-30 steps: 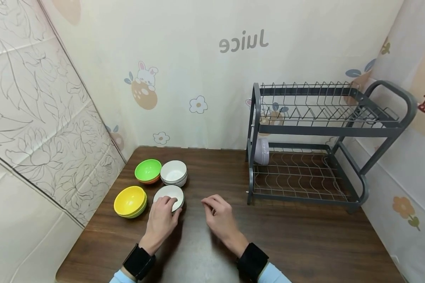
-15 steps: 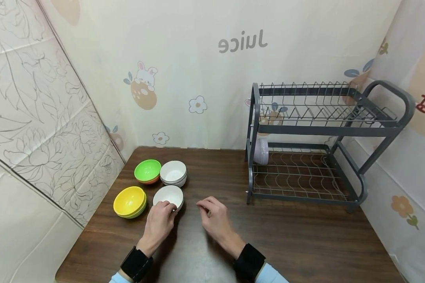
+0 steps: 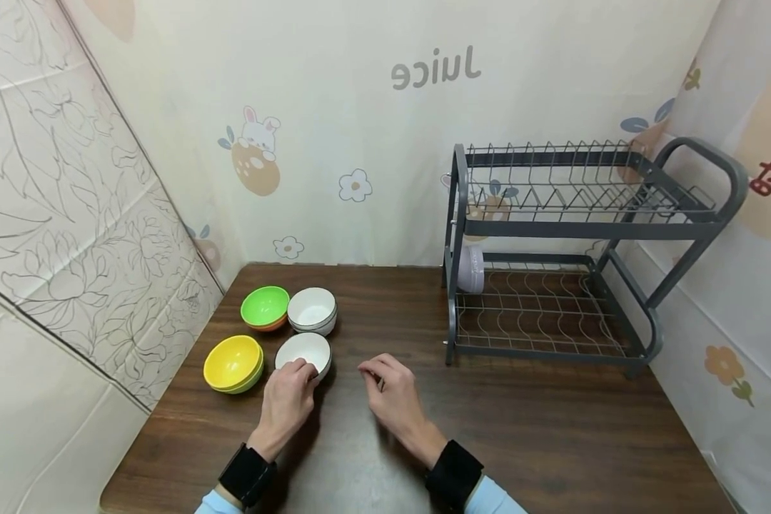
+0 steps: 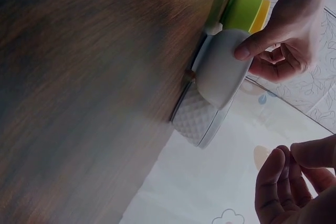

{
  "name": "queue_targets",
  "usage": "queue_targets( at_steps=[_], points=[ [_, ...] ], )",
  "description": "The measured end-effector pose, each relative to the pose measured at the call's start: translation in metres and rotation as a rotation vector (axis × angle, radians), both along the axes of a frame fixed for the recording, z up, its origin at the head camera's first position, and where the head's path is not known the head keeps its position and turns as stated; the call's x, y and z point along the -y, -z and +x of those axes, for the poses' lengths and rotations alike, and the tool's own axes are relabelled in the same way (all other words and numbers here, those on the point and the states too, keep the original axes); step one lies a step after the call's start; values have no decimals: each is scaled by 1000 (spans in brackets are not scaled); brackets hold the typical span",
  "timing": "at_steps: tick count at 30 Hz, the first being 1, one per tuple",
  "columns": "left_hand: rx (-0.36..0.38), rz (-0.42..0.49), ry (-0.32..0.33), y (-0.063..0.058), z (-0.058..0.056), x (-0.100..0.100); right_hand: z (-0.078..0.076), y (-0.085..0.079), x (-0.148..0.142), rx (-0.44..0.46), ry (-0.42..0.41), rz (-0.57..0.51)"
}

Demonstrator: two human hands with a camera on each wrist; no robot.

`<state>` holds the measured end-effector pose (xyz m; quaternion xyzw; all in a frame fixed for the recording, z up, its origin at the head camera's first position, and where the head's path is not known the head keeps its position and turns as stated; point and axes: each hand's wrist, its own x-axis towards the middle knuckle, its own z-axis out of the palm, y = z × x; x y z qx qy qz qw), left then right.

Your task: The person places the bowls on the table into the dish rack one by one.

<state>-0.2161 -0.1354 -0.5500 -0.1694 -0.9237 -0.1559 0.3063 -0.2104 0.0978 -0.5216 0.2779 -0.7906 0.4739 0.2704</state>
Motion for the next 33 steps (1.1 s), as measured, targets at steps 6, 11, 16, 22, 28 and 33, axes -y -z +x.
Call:
queue_targets(
  at_steps=[6, 11, 16, 22, 28, 33],
  points=[
    [-18, 4, 3, -2, -1, -3, 0, -2, -3, 4, 4, -1],
    [-24, 7, 14, -3, -1, -7, -1, -4, -11, 23, 28, 0],
    [-38, 19, 40, -7, -1, -14, -3, -6, -21, -3, 59, -10],
    [-94, 26, 80, -20, -3, -23, -5, -12, -31, -18, 105, -32],
    [-137, 37, 139, -35, -6, -35, -4, -20, -39, -28, 125, -60],
    [-138, 24, 182, -43, -9, -46, -4, -23, -46, -54, 127, -83]
  ],
)
